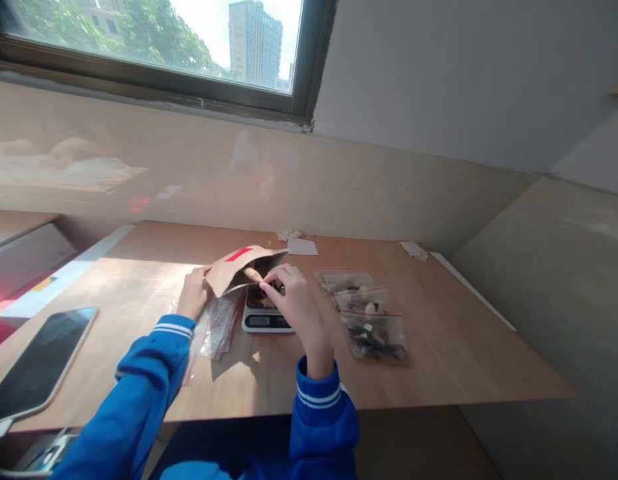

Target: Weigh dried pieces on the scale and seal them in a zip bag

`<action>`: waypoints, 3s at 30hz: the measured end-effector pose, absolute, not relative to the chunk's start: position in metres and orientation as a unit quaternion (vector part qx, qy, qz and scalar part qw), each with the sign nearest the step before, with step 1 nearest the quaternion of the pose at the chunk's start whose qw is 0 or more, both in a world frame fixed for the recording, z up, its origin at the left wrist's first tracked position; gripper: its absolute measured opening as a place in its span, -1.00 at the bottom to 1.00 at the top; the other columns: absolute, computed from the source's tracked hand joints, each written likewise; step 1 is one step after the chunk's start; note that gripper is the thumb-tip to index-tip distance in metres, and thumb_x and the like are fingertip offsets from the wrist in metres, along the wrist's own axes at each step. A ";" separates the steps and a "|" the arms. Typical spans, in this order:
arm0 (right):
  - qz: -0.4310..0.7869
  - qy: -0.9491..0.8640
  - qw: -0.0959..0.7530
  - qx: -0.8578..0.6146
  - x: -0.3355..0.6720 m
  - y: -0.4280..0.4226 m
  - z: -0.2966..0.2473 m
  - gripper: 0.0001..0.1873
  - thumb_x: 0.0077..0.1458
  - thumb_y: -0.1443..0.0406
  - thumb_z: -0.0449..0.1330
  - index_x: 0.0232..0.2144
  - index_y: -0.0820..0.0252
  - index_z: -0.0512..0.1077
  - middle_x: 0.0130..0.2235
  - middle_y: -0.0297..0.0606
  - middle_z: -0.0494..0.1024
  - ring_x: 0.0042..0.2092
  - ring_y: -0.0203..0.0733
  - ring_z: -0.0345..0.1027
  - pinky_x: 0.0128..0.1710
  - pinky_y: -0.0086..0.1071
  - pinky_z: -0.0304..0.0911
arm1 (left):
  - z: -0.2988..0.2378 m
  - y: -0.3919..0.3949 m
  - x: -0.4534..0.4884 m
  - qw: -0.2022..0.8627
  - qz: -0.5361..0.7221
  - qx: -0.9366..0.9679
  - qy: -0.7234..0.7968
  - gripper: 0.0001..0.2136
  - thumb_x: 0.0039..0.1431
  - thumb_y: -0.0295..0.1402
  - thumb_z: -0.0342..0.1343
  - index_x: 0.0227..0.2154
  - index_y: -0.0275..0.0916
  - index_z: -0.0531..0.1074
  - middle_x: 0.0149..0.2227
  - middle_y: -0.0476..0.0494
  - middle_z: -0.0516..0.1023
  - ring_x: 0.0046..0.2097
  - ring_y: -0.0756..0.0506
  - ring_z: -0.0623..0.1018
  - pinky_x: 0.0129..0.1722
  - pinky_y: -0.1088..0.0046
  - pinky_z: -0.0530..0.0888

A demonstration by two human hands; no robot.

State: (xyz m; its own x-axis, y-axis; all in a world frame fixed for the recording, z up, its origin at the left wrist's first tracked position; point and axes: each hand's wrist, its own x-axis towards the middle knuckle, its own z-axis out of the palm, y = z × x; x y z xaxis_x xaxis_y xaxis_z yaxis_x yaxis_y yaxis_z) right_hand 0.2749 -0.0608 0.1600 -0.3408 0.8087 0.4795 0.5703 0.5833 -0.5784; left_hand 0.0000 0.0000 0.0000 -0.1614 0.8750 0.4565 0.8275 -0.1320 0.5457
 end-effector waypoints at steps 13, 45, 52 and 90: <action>0.158 -0.721 0.434 -0.516 0.330 -0.079 0.101 -0.87 0.19 0.23 0.16 -0.36 0.14 0.41 -0.20 -0.23 0.50 -0.19 -0.16 0.38 -0.13 -0.29 0.27 | 0.007 0.000 0.004 0.028 0.266 0.623 0.735 -0.75 0.20 -0.24 -0.04 -0.18 -0.29 0.38 -0.19 -0.30 0.50 -0.13 -0.28 0.49 -0.22 0.25 0.39; 0.102 -0.592 0.506 -0.619 0.325 0.015 0.017 -0.72 0.26 0.09 -0.11 -0.23 0.15 0.23 -0.31 -0.03 0.57 -0.24 0.01 0.50 -0.24 -0.17 0.32 | 0.008 -0.001 0.005 0.036 0.276 0.617 0.736 -0.80 0.16 -0.24 -0.03 -0.24 -0.24 0.34 -0.21 -0.28 0.48 -0.17 -0.27 0.47 -0.22 0.22 0.40; 0.101 -0.658 0.492 -0.561 0.313 0.018 0.017 -0.76 0.27 0.12 -0.11 -0.27 0.12 0.23 -0.26 -0.04 0.56 -0.17 -0.03 0.48 -0.15 -0.17 0.31 | 0.007 -0.002 0.004 0.035 0.281 0.617 0.734 -0.80 0.16 -0.24 -0.02 -0.24 -0.24 0.34 -0.24 -0.27 0.48 -0.19 -0.27 0.48 -0.24 0.22 0.39; 0.060 -0.651 0.493 -0.574 0.326 0.011 0.003 -0.62 0.28 0.23 -0.15 -0.24 0.21 0.45 -0.14 -0.04 0.52 -0.03 -0.04 0.32 0.05 -0.11 0.19 | 0.013 -0.005 0.006 0.036 0.274 0.599 0.752 -0.77 0.20 -0.24 -0.06 -0.17 -0.23 0.37 -0.19 -0.28 0.50 -0.13 -0.30 0.47 -0.23 0.21 0.37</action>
